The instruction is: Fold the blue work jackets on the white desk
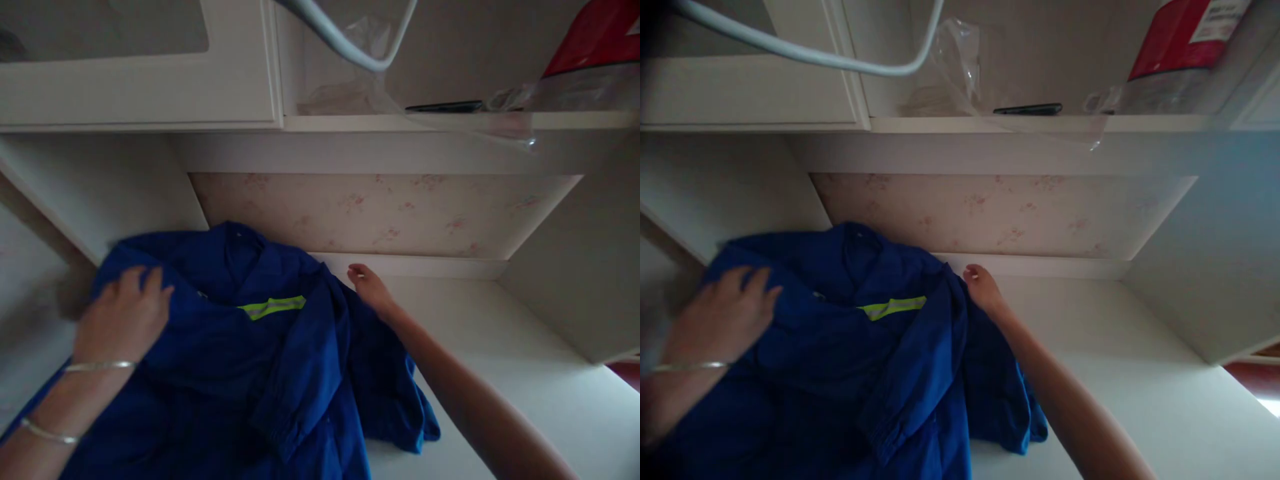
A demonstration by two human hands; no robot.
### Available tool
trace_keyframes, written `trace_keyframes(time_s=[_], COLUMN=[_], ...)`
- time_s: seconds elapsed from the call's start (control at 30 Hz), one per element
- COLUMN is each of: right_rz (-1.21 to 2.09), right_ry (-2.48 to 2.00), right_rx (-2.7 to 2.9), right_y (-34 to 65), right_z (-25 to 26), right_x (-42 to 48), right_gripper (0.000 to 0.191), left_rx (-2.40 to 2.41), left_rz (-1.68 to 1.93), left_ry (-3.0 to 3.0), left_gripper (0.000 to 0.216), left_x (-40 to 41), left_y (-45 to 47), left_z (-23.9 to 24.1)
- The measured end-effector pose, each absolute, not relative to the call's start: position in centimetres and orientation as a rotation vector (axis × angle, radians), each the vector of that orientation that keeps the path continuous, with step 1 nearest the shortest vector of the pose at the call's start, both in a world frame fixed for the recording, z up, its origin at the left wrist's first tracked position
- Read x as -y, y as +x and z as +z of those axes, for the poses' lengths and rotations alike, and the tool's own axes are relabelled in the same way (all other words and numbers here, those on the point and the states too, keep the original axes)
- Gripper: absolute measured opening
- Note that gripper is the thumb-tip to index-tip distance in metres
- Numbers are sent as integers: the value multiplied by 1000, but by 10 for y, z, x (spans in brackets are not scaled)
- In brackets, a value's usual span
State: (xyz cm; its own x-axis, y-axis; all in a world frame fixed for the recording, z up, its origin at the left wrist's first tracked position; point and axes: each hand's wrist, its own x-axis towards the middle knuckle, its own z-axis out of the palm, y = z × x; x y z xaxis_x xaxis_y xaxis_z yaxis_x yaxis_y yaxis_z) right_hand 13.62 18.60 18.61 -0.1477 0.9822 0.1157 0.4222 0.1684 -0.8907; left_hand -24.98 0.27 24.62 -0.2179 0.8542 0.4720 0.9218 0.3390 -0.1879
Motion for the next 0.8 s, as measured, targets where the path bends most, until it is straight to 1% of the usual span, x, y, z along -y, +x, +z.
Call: trace_keyframes(time_s=[0.07, 0.13, 0.17, 0.2, 0.23, 0.27, 0.3, 0.33, 0.37, 0.4, 0.47, 0.53, 0.57, 0.63, 0.7, 0.73, 0.8], right_rz=[961, 964, 903, 814, 710, 616, 542, 501, 504, 558, 833, 1096, 1168, 1190, 1250, 1290, 1304], right_ry=[-1244, -1036, -946, -873, -838, -838, -846, -844, -819, -781, -806, -959, -1064, -1190, -1347, -1413, -1475], right_rx=[1882, 2258, 2457, 2634, 2772, 2856, 2906, 2929, 2929, 2899, 2669, 2327, 2147, 1947, 1573, 1459, 1341], right_y=[126, 115, 110, 104, 100, 96, 95, 95, 99, 106, 132, 173, 198, 252, 304, 328, 366], right_z=[169, 153, 145, 136, 128, 120, 114, 110, 108, 108, 113, 118, 118, 112, 98, 91, 78], right_x=[-138, -89, -67, -50, -37, -29, -27, -28, -33, -40, -57, -73, -78, -83, -80, -77, -69], right_gripper=[38, 54, 65, 71, 71, 62, 48, 33, 25, 23, 23, 24, 26, 34, 32, 31, 27], left_rx=[2092, 2143, 2209, 2291, 2373, 2440, 2482, 2496, 2489, 2474, 2445, 2402, 2384, 2362, 2348, 2344, 2351], left_rz=[-37, -2, 3, 10, 18, 22, 22, 12, -2, -19, -64, -98, -113, -144, -177, -243, -522], left_ry=[-1725, -1836, -1869, -1893, -1912, -1928, -1948, -1970, -1993, -2011, -2039, -2084, -2096, -2083, -2046, -2053, -2141], left_gripper=[63, 59, 59, 60, 60, 61, 61, 61, 61, 61, 60, 54, 50, 46, 44, 43, 40], left_x=[-4, -10, -14, -18, -22, -24, -26, -27, -27, -26, -24, -21, -20, -19, -18, -16, -12], left_y=[-234, -219, -213, -211, -211, -213, -216, -220, -225, -228, -234, -236, -235, -228, -211, -198, -162], left_z=[203, 159, 139, 121, 105, 92, 81, 72, 65, 60, 55, 54, 56, 63, 76, 85, 107])
